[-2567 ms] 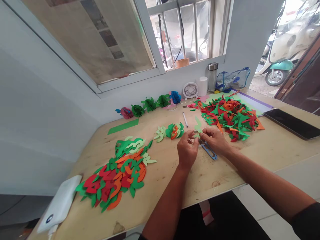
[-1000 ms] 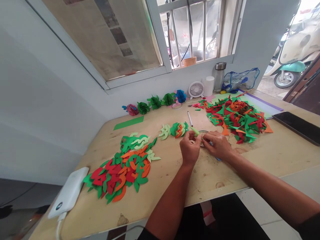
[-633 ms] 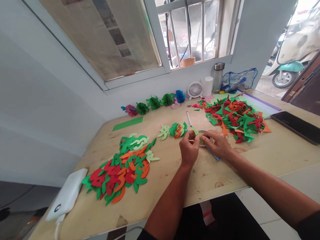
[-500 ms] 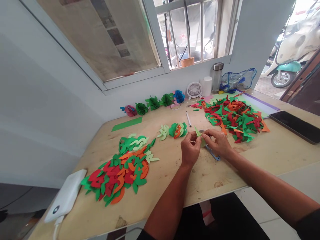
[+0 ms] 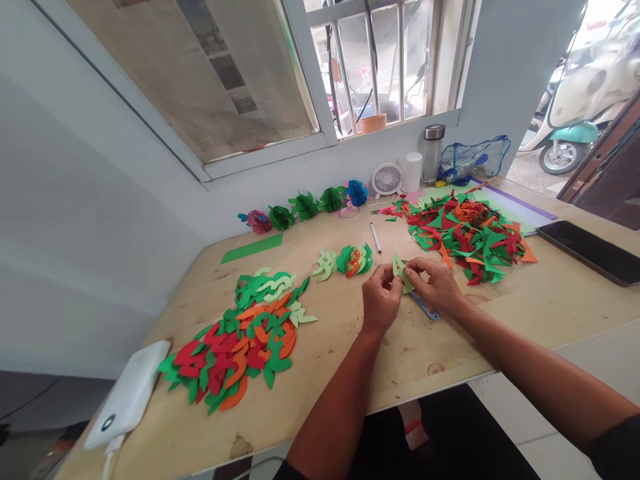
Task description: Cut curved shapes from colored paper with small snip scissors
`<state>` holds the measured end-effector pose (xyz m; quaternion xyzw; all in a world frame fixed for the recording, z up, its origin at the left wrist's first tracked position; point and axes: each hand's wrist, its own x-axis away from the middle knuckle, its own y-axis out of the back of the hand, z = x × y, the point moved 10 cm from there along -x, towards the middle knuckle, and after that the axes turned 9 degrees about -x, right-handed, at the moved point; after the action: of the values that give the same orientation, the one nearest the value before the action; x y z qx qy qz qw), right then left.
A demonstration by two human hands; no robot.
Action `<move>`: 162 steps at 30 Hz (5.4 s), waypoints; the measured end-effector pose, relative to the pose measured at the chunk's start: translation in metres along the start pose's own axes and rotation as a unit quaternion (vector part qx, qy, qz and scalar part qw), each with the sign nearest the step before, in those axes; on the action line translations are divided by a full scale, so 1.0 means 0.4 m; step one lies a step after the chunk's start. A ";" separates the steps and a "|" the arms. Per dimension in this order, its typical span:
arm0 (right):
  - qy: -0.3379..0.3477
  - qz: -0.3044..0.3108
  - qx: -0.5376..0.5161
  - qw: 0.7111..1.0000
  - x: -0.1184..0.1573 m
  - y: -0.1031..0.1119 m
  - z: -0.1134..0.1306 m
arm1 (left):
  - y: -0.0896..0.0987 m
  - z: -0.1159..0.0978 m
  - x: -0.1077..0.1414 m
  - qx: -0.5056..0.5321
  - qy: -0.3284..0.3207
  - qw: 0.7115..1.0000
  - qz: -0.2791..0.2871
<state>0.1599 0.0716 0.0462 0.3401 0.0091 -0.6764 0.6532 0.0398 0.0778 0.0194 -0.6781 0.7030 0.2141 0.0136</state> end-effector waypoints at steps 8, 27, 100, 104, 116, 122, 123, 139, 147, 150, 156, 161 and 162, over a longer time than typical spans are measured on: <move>-0.010 0.014 -0.037 0.999 0.001 -0.005 0.000 | 0.005 0.020 -0.006 0.028 0.033 0.999 -0.008; -0.078 -0.018 0.105 0.991 -0.010 0.030 -0.087 | 0.072 0.100 -0.008 0.129 0.205 0.965 -0.103; -0.112 -0.051 -0.182 0.976 -0.018 0.017 -0.102 | -0.020 0.106 0.010 0.162 0.248 0.955 0.028; -0.108 -0.050 -0.168 0.979 -0.017 0.016 -0.102 | -0.029 0.094 0.015 0.161 0.255 0.952 0.051; -0.056 -0.030 -0.131 0.989 -0.011 0.002 -0.077 | -0.049 0.085 0.023 0.188 0.263 0.944 0.064; -0.044 -0.015 -0.118 0.992 -0.009 -0.006 -0.066 | -0.035 0.088 0.008 0.182 0.225 0.956 0.039; -0.043 -0.011 -0.116 0.992 -0.008 -0.009 -0.064 | -0.032 0.088 0.007 0.181 0.219 0.958 0.037; -0.033 0.021 -0.102 0.994 -0.003 -0.026 -0.037 | -0.006 0.093 0.005 0.193 0.225 0.955 -0.004; -0.030 0.026 -0.047 0.998 -0.006 -0.018 -0.019 | 0.002 0.099 0.003 0.155 0.223 0.962 -0.014; -0.022 0.031 -0.039 0.999 -0.006 -0.021 -0.012 | 0.005 0.093 0.003 0.124 0.212 0.969 -0.010; -0.006 0.034 -0.063 0.997 -0.004 -0.026 -0.016 | 0.010 0.078 0.000 0.080 0.173 0.982 -0.007; -0.003 0.033 -0.067 0.997 -0.003 -0.028 -0.024 | 0.009 0.079 -0.002 0.069 0.162 0.984 -0.007; -0.004 0.033 -0.066 0.997 -0.003 -0.028 -0.025 | 0.010 0.079 -0.003 0.066 0.159 0.985 -0.008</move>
<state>0.1541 0.0789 0.0342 0.2939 0.0397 -0.6534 0.6965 0.0276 0.0888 -0.0078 -0.7069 0.7032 0.0560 -0.0518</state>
